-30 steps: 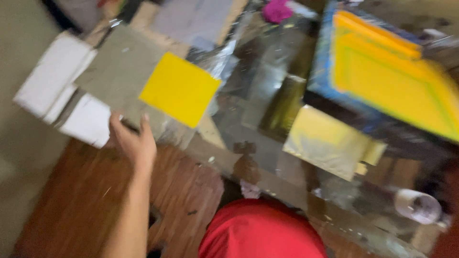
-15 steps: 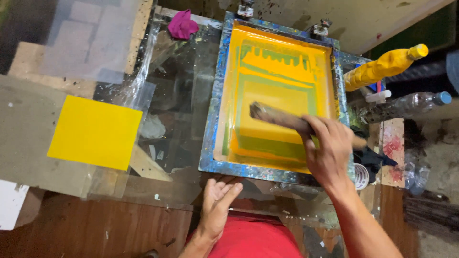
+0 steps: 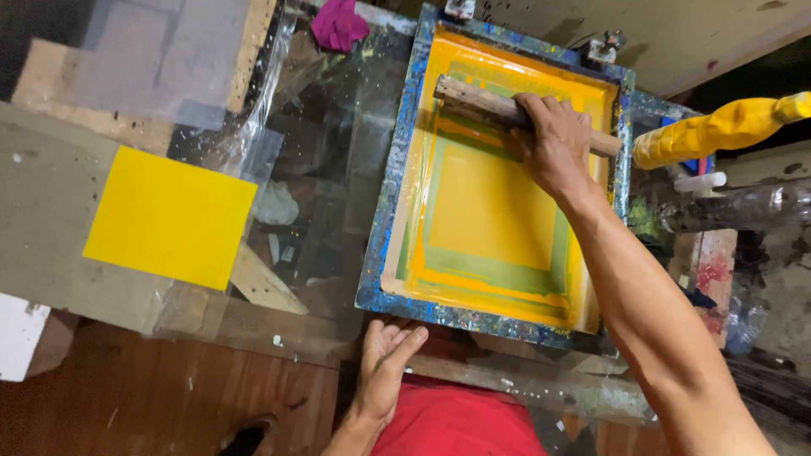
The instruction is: Manual screen printing of yellow ink onto small rectangular sheets using a squeegee and a hinged screen frame.
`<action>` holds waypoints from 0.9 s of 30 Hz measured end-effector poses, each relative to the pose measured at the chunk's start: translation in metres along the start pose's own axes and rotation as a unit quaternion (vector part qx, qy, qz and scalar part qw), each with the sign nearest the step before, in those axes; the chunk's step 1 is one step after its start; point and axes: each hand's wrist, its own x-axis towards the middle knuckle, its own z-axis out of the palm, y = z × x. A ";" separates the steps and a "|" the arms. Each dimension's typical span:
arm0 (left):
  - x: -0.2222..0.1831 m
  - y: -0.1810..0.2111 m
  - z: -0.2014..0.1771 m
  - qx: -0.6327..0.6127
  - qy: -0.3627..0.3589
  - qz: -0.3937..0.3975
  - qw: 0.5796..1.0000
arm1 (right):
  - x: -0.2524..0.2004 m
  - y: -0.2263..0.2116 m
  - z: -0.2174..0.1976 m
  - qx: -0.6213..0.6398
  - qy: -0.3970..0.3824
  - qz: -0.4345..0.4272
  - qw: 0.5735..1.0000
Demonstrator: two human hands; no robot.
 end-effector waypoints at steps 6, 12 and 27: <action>-0.001 -0.003 -0.005 0.013 -0.002 -0.018 1.000 | -0.076 -0.049 -0.040 0.030 -0.068 0.000 0.997; 0.005 -0.010 -0.009 -0.002 -0.001 -0.011 1.000 | -0.167 -0.108 -0.068 0.010 -0.102 0.007 0.995; 0.001 0.000 -0.002 0.011 0.015 -0.026 0.999 | -0.187 -0.121 -0.051 -0.071 -0.010 0.019 0.997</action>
